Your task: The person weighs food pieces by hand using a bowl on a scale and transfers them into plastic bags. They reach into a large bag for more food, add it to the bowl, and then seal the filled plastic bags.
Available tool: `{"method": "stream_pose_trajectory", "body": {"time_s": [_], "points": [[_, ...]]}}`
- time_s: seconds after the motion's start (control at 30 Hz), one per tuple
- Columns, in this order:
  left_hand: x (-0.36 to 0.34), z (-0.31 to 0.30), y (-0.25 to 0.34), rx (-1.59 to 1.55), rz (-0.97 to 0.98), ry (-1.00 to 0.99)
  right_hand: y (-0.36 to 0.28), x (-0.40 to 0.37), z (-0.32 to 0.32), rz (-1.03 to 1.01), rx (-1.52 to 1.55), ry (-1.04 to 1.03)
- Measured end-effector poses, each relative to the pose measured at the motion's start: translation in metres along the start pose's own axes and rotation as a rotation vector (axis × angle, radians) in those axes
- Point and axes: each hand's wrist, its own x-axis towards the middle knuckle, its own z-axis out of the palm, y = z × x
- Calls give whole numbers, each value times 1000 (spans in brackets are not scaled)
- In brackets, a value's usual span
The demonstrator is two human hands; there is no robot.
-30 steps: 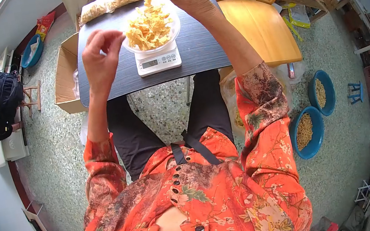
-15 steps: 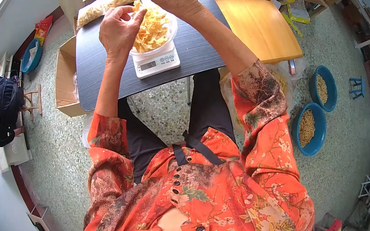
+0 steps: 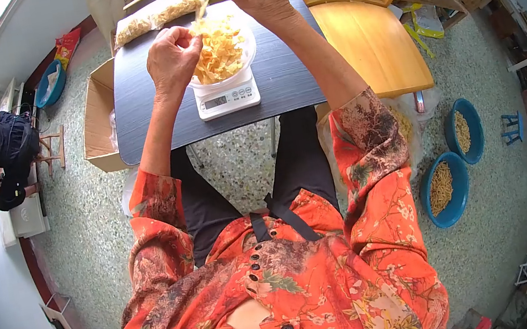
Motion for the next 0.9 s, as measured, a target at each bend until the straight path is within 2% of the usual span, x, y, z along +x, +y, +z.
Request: {"method": "stream_pose_trajectory", "body": {"time_s": [0.07, 0.23, 0.43, 0.7, 0.77, 0.83, 0.9], "points": [[0, 0, -3, -30, -17, 3, 0, 5, -2, -40, -44, 35], [1, 1, -7, -48, -13, 4, -4, 8, -6, 32, -74, 67], [10, -3, -12, 8, -26, -118, -2, 2, -9, 38, -5, 54], [12, -2, -22, 71, 88, -169, 4, -16, -24, 75, 96, 50], [12, 3, -26, 89, 244, -68, 6, -21, -30, 79, 123, 74], [12, 1, -25, 95, 263, -49, 9, -26, -35, 119, 134, 91], [15, -3, -18, 16, 412, 221, 16, -31, -42, 80, 196, 91]]}}
